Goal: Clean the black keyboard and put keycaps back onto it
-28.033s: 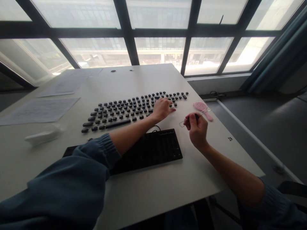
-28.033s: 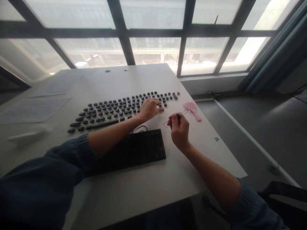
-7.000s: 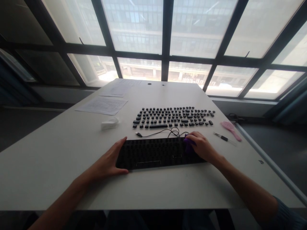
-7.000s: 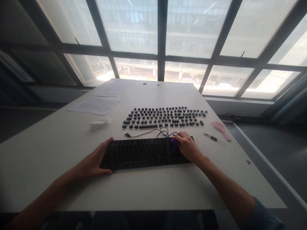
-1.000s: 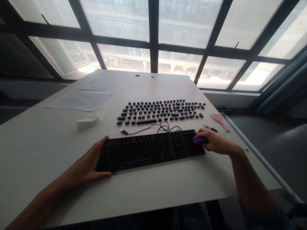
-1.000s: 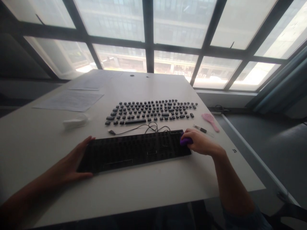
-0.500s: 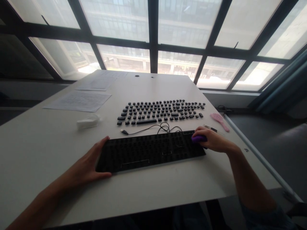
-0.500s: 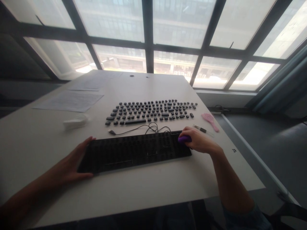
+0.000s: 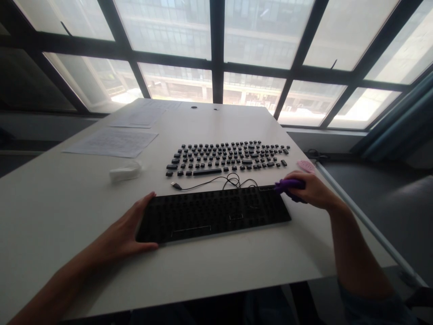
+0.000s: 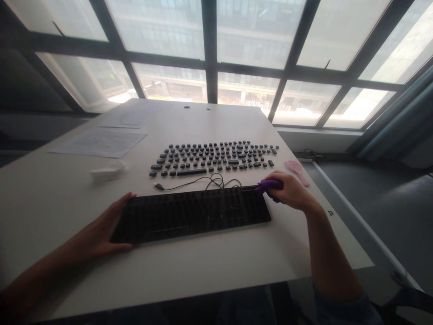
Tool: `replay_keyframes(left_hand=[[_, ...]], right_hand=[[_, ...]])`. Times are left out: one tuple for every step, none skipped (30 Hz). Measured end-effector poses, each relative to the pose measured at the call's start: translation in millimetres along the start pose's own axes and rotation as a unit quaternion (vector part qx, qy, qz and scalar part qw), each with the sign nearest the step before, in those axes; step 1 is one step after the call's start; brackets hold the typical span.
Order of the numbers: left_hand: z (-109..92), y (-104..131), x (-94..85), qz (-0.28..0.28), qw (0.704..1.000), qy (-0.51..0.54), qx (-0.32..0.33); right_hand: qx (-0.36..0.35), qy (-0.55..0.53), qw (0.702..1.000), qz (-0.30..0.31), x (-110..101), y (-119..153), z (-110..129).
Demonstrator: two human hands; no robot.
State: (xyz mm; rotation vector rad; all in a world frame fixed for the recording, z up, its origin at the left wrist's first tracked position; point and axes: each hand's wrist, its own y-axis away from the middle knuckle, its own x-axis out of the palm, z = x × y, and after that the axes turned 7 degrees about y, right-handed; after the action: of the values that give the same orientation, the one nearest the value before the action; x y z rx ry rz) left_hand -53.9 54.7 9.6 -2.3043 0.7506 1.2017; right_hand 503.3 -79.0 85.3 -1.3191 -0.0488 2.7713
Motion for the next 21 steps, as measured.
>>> replay_keyframes(left_hand=[[1, 0, -0.2, 0.003, 1.000, -0.003, 0.001], [1, 0, -0.3, 0.006, 1.000, -0.008, 0.002], [1, 0, -0.3, 0.009, 1.000, -0.013, 0.003], [1, 0, -0.2, 0.011, 1.000, -0.016, 0.002], [1, 0, 0.0, 0.010, 1.000, -0.018, 0.002], [1, 0, 0.3, 0.008, 1.000, -0.017, 0.001], [1, 0, 0.7, 0.004, 1.000, -0.016, 0.001], [1, 0, 1.0, -0.001, 1.000, -0.014, 0.002], [1, 0, 1.3, -0.003, 1.000, -0.013, 0.004], [2, 0, 1.5, -0.005, 1.000, -0.013, 0.006], [3, 0, 1.4, -0.005, 1.000, -0.013, 0.007], [4, 0, 1.2, -0.003, 1.000, -0.014, 0.009], [5, 0, 0.9, 0.002, 1.000, -0.017, 0.011], [6, 0, 0.5, 0.007, 1.000, -0.021, 0.012], [7, -1, 0.2, 0.011, 1.000, -0.023, 0.012], [8, 0, -0.2, 0.015, 1.000, -0.025, 0.012], [9, 0, -0.5, 0.018, 0.999, -0.024, 0.011], [9, 0, -0.7, 0.018, 1.000, -0.022, 0.008], [9, 0, -1.0, 0.016, 1.000, -0.020, 0.005], [8, 0, -1.2, 0.017, 1.000, -0.020, 0.005], [8, 0, -1.5, 0.020, 1.000, -0.021, 0.005]], right_hand=[[-0.005, 0.009, 0.999, -0.040, 3, -2, -1], [-0.017, 0.023, 0.997, -0.065, 5, -5, -1], [-0.034, 0.040, 0.996, -0.078, 8, -6, 0], [-0.049, 0.056, 0.994, -0.080, 10, -7, 1], [-0.059, 0.068, 0.994, -0.069, 13, -8, 3], [-0.062, 0.077, 0.994, -0.047, 15, -8, 4], [-0.061, 0.082, 0.995, -0.016, 16, -8, 6], [-0.058, 0.087, 0.994, 0.020, 18, -8, 7], [-0.056, 0.091, 0.993, 0.055, 18, -7, 8], [-0.055, 0.093, 0.990, 0.087, 18, -5, 10], [-0.056, 0.091, 0.988, 0.112, 16, -4, 11], [-0.057, 0.084, 0.986, 0.132, 14, -2, 12], [-0.057, 0.071, 0.984, 0.154, 11, 1, 14], [-0.055, 0.054, 0.981, 0.179, 8, 3, 15], [-0.050, 0.035, 0.976, 0.207, 4, 5, 17], [-0.041, 0.016, 0.971, 0.233, -1, 8, 17], [-0.029, -0.002, 0.967, 0.254, -5, 10, 18], [-0.015, -0.016, 0.964, 0.264, -8, 12, 17], [-0.003, -0.027, 0.965, 0.262, -11, 13, 16], [0.006, -0.033, 0.968, 0.248, -13, 13, 13], [0.015, -0.035, 0.974, 0.224, -14, 13, 11]])
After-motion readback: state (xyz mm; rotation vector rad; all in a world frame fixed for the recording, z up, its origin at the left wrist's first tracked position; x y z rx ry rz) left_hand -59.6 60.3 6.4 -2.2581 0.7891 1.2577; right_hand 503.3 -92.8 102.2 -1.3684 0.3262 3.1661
